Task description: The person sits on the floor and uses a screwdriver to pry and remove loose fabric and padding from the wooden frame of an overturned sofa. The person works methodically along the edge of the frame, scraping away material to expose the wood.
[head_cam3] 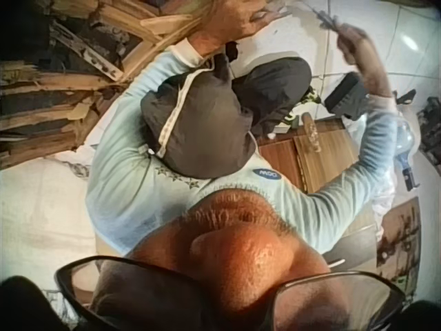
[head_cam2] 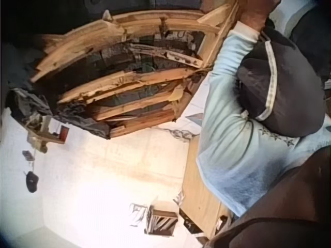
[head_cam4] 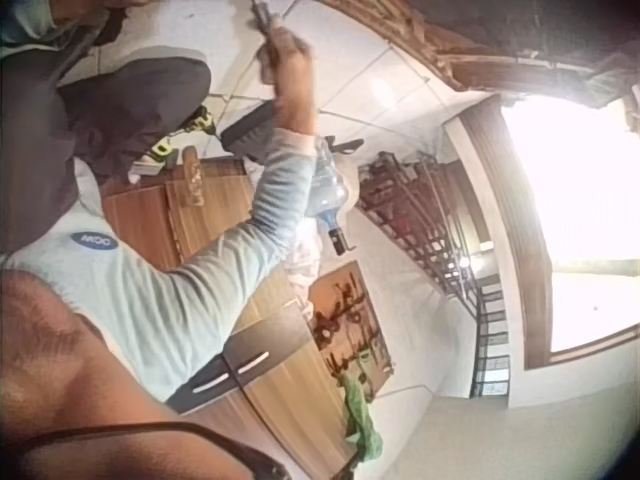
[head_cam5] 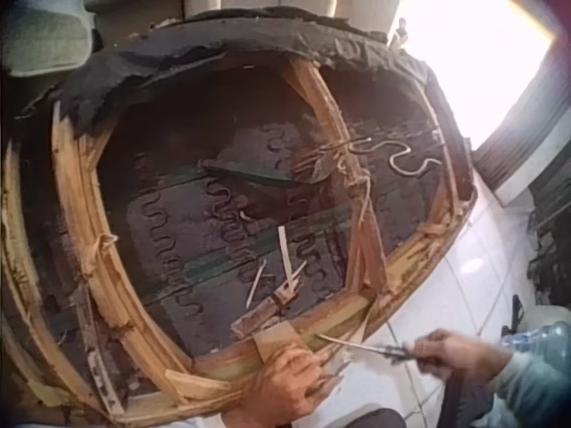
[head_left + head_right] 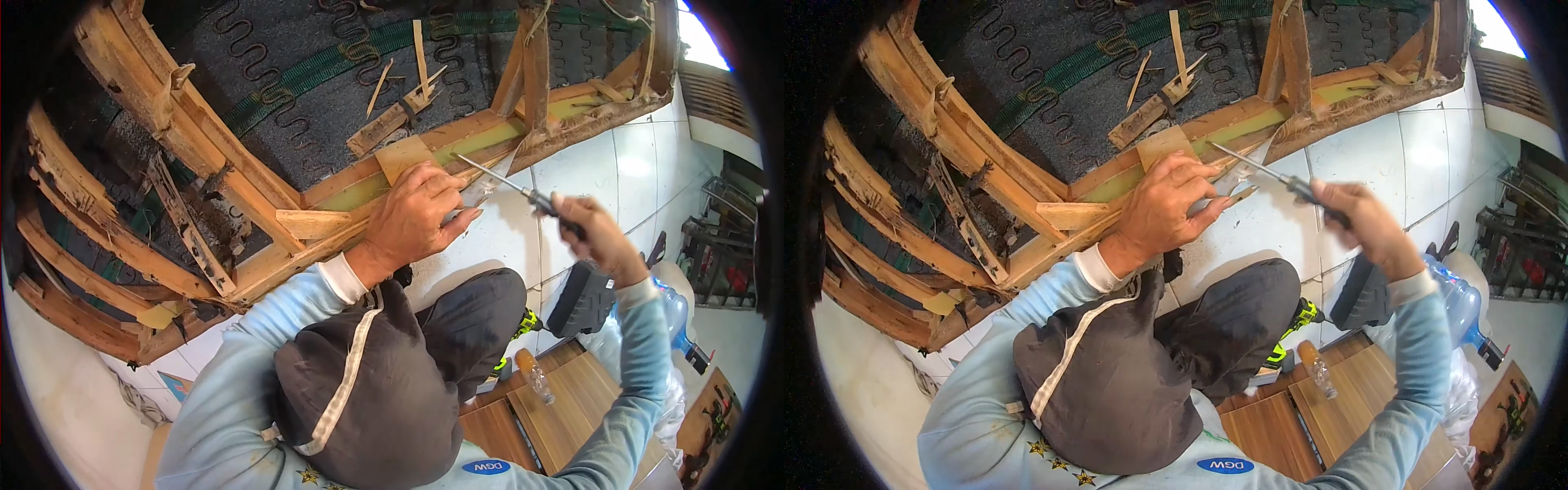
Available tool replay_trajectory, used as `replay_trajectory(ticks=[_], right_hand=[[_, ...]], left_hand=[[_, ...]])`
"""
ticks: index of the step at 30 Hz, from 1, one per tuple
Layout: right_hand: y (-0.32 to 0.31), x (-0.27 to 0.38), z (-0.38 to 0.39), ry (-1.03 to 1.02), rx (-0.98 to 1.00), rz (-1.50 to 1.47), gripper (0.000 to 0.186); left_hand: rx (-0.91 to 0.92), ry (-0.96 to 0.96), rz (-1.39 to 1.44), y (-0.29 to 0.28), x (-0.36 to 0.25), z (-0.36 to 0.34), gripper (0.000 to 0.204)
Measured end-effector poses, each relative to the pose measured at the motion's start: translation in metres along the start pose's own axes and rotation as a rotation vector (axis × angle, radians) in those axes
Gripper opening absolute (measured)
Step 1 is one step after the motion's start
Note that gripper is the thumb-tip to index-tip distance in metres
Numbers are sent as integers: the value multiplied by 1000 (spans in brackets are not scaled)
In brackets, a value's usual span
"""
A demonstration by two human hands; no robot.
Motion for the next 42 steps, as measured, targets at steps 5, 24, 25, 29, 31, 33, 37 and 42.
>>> replay_trajectory(ticks=[5, 24, 25, 29, 31, 33, 37, 42], right_hand=[[16, -27, 22, -345, -198, -72, 27], [79, -80, 78, -667, -702, 48, 30], [87, -88, 78, -599, -707, -11, 30], [102, -115, 81, -521, -780, -91, 30], [107, -112, 88, -615, -840, -70, 32], [116, -103, 95, -658, -890, -62, 35], [137, -105, 96, -716, -920, -223, 36], [178, -115, 71, -489, -676, -508, 37]], left_hand=[[1, 5, 13, 3, -1, 1, 24], [-17, -69, -174, 5, -3, -8, 36], [10, 6, -239, 8, -8, -5, 40], [-4, -27, -243, 10, -7, -3, 34], [-25, -85, -240, 10, -5, -7, 30], [-46, -90, -225, 14, -3, -13, 25], [-76, -106, -202, 18, -3, -16, 17], [-61, -89, -174, 17, 0, -12, 16]])
Point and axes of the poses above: each hand's wrist, its own z-axis away from the middle knuckle, its own y-axis out of the palm, x = y × z, the point moved 8 cm from there along -z, towards the middle knuckle, and after that the axes turned 13 degrees about -x, right-handed, at the moved point
